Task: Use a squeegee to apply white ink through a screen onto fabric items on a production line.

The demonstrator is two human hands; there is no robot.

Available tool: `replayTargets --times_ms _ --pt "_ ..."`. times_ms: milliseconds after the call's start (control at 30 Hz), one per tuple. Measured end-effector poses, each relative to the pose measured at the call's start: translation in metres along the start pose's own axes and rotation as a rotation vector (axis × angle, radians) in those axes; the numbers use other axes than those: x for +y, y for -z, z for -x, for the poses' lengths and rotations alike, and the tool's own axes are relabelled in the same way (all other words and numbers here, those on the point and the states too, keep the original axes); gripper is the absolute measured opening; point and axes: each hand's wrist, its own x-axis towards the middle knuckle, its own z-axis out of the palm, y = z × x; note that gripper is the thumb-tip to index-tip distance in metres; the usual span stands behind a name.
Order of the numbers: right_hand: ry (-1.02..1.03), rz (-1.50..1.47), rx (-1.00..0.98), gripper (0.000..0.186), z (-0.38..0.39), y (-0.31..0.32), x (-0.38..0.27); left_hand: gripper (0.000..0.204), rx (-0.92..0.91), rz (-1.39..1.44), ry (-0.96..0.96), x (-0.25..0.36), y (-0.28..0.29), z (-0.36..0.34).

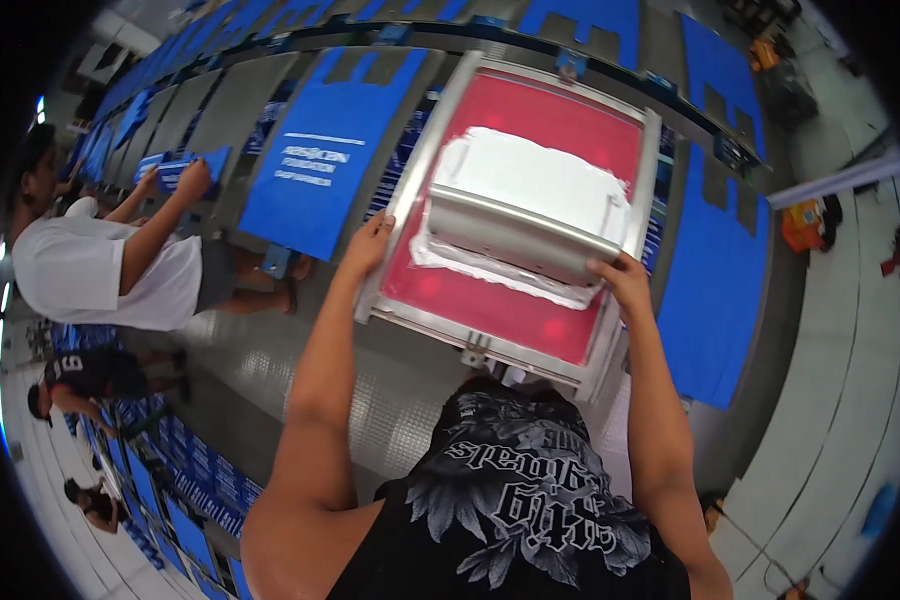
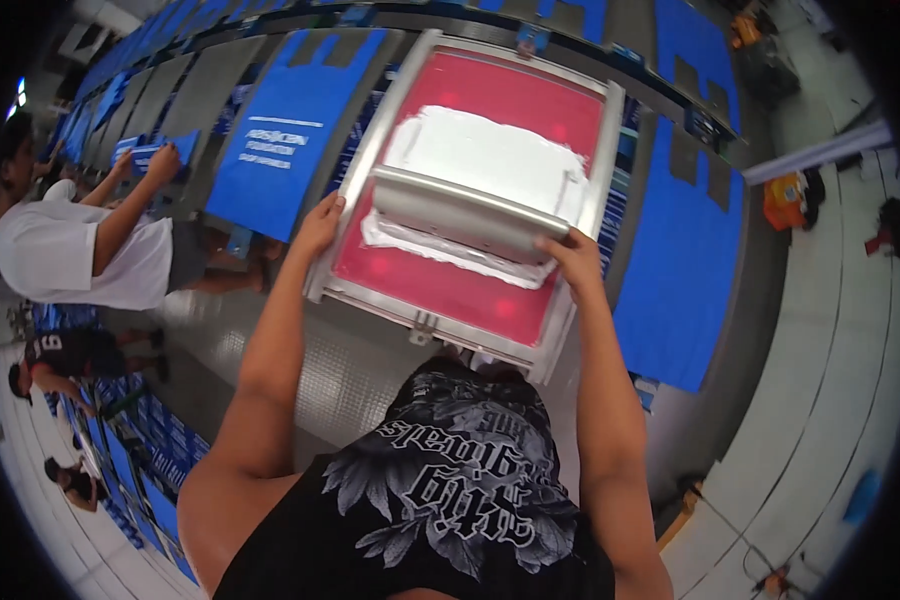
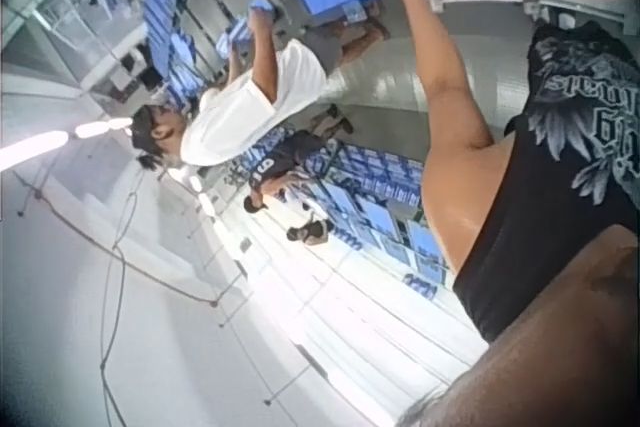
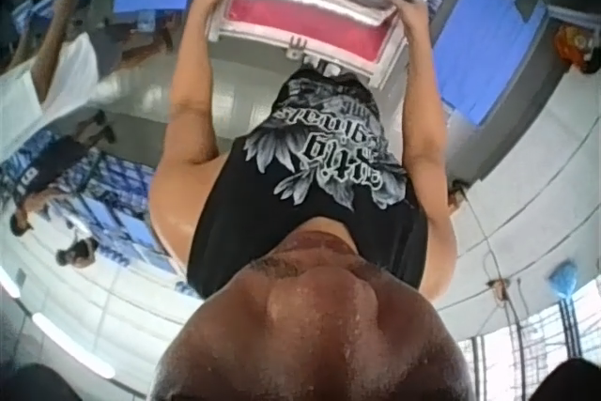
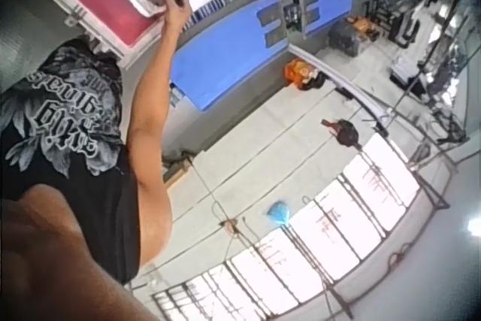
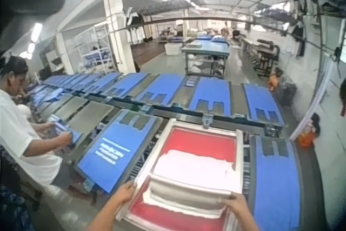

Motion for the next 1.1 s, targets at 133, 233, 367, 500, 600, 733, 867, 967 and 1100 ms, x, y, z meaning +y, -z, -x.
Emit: replayTargets --times_ms 133,233,367,500,600,733,867,967,1100 --pt "-0.040 -0.041 0.072 0.034 0.013 0.033 -0.015 0.039 -0.113 0.292 0.007 0.050 0.001 0.026" --pt "-0.037 -0.072 0.068 0.036 0.042 0.083 -0.024 0.044 -0.132 0.358 -0.036 0.102 -0.016 0.085" --pt "-0.022 0.011 0.172 0.039 0.093 0.202 -0.019 0.045 -0.111 0.398 -0.027 0.145 -0.115 0.132" --pt "0.002 -0.003 0.256 0.039 0.130 0.314 0.026 0.045 -0.240 0.524 -0.087 0.214 -0.205 0.180" --pt "-0.013 -0.018 0.242 0.038 0.133 0.355 0.044 0.042 -0.245 0.520 -0.052 0.227 -0.239 0.199" --pt "-0.029 -0.018 0.185 0.039 0.116 0.395 0.057 0.041 -0.222 0.524 -0.053 0.249 -0.264 0.216" --pt "-0.020 0.026 0.182 0.043 0.098 0.416 0.068 0.042 -0.158 0.427 -0.069 0.247 -0.280 0.214" --pt "-0.057 0.069 0.178 0.044 0.092 0.420 0.067 0.042 -0.157 0.271 -0.057 0.264 -0.276 0.213" --pt "0.035 -0.031 0.117 0.038 0.090 0.416 0.074 0.045 -0.136 0.309 0.002 0.252 -0.288 0.202"
